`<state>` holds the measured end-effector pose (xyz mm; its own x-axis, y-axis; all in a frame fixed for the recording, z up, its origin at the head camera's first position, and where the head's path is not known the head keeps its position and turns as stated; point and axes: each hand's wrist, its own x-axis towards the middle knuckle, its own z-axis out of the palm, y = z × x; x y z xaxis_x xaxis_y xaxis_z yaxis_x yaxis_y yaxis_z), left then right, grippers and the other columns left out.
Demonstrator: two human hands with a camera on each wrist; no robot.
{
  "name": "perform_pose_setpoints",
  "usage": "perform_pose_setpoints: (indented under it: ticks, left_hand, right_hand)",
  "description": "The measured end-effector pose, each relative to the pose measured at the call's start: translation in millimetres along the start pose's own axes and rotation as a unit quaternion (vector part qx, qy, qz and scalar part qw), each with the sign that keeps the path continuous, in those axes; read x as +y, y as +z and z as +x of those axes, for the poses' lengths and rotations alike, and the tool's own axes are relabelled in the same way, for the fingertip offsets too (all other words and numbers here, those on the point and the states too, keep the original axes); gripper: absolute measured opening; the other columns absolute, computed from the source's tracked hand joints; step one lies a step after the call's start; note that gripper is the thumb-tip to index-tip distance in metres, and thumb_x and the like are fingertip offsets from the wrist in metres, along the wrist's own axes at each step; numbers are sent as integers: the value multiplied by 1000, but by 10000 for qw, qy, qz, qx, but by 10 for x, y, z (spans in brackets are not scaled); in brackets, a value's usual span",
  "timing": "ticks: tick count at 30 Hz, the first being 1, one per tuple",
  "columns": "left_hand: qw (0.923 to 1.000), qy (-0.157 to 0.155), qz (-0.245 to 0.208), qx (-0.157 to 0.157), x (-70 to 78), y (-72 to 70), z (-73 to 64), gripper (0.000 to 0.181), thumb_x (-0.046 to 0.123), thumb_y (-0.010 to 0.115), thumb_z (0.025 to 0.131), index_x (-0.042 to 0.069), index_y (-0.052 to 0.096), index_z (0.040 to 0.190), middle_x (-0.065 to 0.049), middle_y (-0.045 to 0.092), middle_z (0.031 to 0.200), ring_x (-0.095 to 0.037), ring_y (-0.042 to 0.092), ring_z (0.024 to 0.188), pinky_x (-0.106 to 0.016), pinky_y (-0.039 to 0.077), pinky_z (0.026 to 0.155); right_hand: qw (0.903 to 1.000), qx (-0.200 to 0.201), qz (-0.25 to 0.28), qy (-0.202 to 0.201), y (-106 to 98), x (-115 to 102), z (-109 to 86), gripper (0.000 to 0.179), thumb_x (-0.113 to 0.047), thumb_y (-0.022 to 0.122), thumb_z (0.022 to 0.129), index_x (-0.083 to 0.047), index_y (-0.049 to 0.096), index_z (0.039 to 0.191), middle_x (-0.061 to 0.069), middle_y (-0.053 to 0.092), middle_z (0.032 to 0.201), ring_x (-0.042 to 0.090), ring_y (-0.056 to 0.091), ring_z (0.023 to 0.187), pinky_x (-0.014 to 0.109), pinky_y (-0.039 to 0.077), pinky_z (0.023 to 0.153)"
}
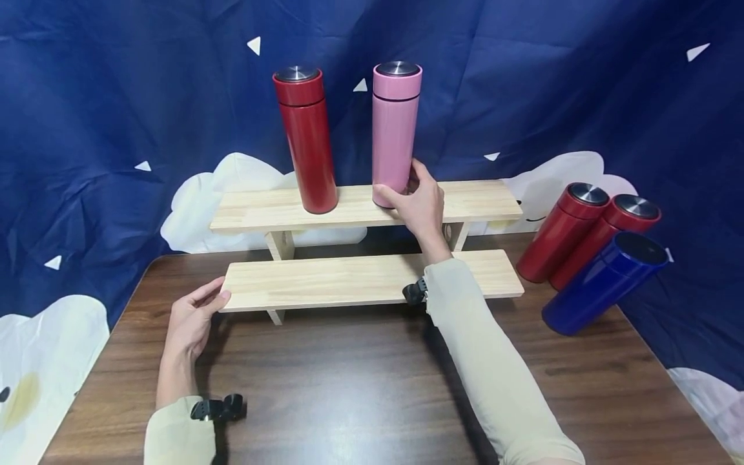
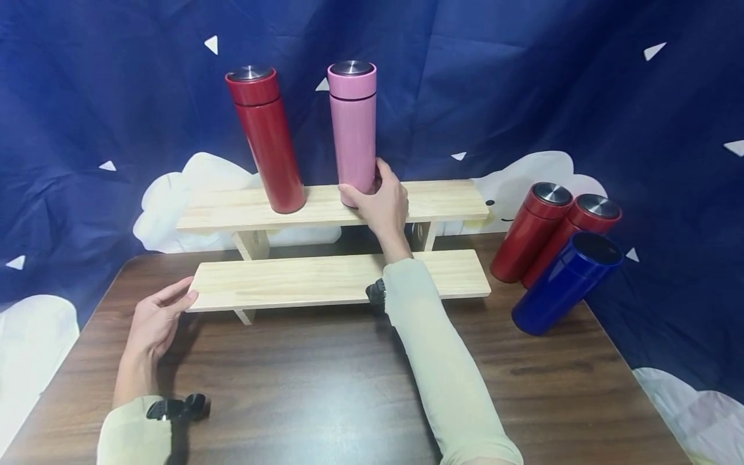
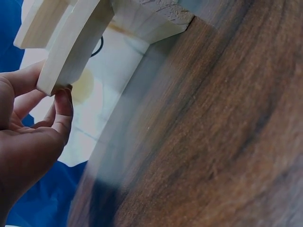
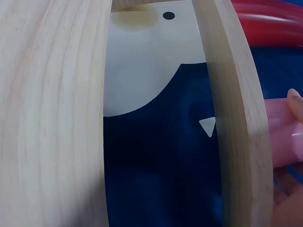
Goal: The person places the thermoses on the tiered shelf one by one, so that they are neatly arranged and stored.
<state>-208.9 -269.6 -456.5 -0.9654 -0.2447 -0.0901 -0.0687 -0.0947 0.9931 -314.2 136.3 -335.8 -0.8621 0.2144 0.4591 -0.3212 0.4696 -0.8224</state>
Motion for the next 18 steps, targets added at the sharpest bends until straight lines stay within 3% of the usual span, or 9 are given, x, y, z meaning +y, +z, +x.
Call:
perform_pose_setpoints:
  ticks: [8, 18]
  left_hand:
    - [10000, 56, -39, -39, -15, -12, -5, 58, 2, 76, 90, -14, 50, 139, 10, 69, 105, -9, 56, 106, -11, 47, 89]
    - [9999, 92, -10, -58, -7, 12, -1, 58, 2, 76, 90, -16, 50, 139, 10, 69, 104, -8, 57, 105, -12, 48, 88]
  right_hand:
    - [9988, -369, 282, 146, -60, -8, -50, 80, -24, 89, 78, -7, 51, 146, 14, 62, 134, 25, 65, 117, 33, 53, 97]
    - [9971, -342, 679, 66, -115, 29, -52, 77, -20, 89, 78, -3, 52, 144, 17, 60, 134, 26, 61, 120, 34, 50, 102]
